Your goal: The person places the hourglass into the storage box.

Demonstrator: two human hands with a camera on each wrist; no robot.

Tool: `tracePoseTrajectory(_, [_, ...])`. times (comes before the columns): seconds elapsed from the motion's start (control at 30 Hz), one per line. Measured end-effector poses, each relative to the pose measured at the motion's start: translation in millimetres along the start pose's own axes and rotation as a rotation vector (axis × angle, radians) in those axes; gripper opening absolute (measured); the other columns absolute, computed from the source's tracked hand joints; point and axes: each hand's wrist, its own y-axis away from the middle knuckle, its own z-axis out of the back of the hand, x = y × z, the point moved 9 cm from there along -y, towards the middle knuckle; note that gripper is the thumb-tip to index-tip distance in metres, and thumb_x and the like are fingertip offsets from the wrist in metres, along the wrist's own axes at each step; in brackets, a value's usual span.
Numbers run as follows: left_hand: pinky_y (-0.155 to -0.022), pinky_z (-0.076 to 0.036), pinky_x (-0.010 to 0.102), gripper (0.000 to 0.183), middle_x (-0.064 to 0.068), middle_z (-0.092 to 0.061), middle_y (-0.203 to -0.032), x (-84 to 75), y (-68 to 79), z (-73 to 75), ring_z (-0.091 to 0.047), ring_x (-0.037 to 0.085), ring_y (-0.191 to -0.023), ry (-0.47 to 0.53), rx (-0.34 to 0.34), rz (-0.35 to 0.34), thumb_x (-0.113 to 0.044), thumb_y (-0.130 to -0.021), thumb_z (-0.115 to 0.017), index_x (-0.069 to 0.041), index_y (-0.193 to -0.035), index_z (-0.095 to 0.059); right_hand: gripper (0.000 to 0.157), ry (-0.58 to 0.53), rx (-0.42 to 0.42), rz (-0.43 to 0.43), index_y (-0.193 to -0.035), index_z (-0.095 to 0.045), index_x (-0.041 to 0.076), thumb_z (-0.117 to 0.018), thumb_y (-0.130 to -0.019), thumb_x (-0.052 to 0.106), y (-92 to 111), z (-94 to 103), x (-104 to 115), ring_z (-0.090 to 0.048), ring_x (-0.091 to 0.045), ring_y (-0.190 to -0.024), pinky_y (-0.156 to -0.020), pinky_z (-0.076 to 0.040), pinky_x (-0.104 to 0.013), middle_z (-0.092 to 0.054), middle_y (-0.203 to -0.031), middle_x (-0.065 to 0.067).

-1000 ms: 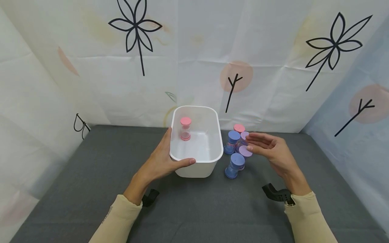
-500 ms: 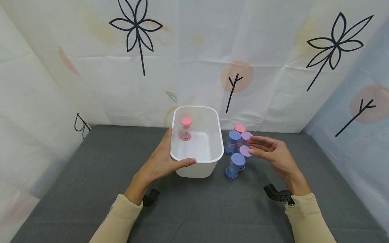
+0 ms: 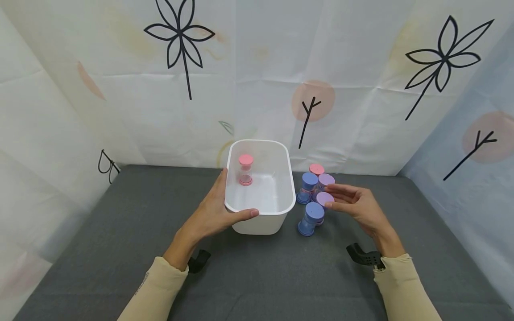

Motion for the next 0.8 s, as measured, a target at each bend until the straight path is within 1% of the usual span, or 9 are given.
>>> tracePoseTrajectory(0.1, [-0.090, -0.052, 0.054, 0.119, -0.010, -0.036, -0.149, 0.4, -0.2, -0.2, -0.052, 0.019, -0.118, -0.002, 0.000, 0.000, -0.058, -0.071, -0.088, -0.041, -0.160, -0.010, 0.060, 0.012, 0.018, -0.036, -0.141, -0.051, -0.011, -0.077, -0.090, 0.007, 0, -1.6, -4, -0.062, -0.002, -0.113, -0.091, -0.050, -0.019, -0.061, -0.138, -0.018])
tracePoseTrajectory(0.17, [-0.090, -0.052, 0.054, 0.119, -0.009, -0.036, -0.149, 0.6, -0.3, -0.3, -0.052, 0.020, -0.118, -0.001, 0.001, -0.003, -0.057, -0.071, -0.088, -0.041, -0.160, -0.010, 0.060, 0.003, 0.036, -0.051, -0.142, -0.051, -0.010, -0.077, -0.090, 0.007, -1, -3.0, -7, -0.062, -0.004, -0.114, -0.091, -0.050, -0.020, -0.060, -0.138, -0.018])
tracePoseTrajectory(0.3, [-0.089, -0.052, 0.054, 0.119, -0.009, -0.036, -0.150, 0.7, -0.5, -0.2, -0.052, 0.020, -0.118, 0.003, 0.004, -0.006, -0.057, -0.071, -0.088, -0.041, -0.160, -0.010, 0.061, -0.006, 0.065, -0.057, -0.143, -0.051, -0.009, -0.077, -0.090, 0.007, -3, -5.2, -16, -0.063, -0.009, -0.116, -0.091, -0.052, -0.023, -0.064, -0.135, -0.008])
tracePoseTrajectory(0.4, [-0.089, -0.053, 0.054, 0.119, -0.009, -0.036, -0.149, 0.8, -0.5, -0.1, -0.053, 0.020, -0.118, 0.008, 0.006, -0.002, -0.057, -0.071, -0.088, -0.041, -0.160, -0.010, 0.061, -0.013, 0.081, -0.054, -0.143, -0.050, -0.009, -0.077, -0.091, 0.007, -5, -6.2, -21, -0.063, -0.007, -0.116, -0.090, -0.053, -0.023, -0.065, -0.132, -0.002])
tracePoseTrajectory(0.57, [-0.089, -0.053, 0.053, 0.120, -0.010, -0.037, -0.148, 0.4, -0.5, 0.3, -0.054, 0.021, -0.116, 0.017, 0.004, -0.002, -0.057, -0.071, -0.088, -0.041, -0.160, -0.010, 0.059, -0.040, 0.113, -0.036, -0.144, -0.047, -0.011, -0.073, -0.093, 0.004, -5, -8.2, -23, -0.063, -0.005, -0.114, -0.090, -0.053, -0.025, -0.064, -0.132, -0.005])
tracePoseTrajectory(0.67, [-0.089, -0.053, 0.052, 0.120, -0.010, -0.036, -0.148, -0.5, -0.7, 0.3, -0.054, 0.020, -0.116, 0.019, 0.006, -0.012, -0.057, -0.071, -0.088, -0.041, -0.160, -0.009, 0.058, -0.049, 0.128, -0.024, -0.144, -0.046, -0.012, -0.071, -0.094, 0.002, -5, -9.3, -23, -0.064, -0.006, -0.113, -0.090, -0.053, -0.025, -0.063, -0.133, -0.010])
tracePoseTrajectory(0.8, [-0.089, -0.053, 0.051, 0.120, -0.010, -0.036, -0.149, -0.9, -1.0, 0.6, -0.054, 0.017, -0.115, 0.017, 0.004, -0.020, -0.057, -0.071, -0.088, -0.041, -0.160, -0.009, 0.057, -0.056, 0.140, -0.020, -0.143, -0.046, -0.014, -0.071, -0.094, -0.001, -5, -11.3, -25, -0.065, -0.007, -0.112, -0.089, -0.054, -0.026, -0.064, -0.130, -0.008])
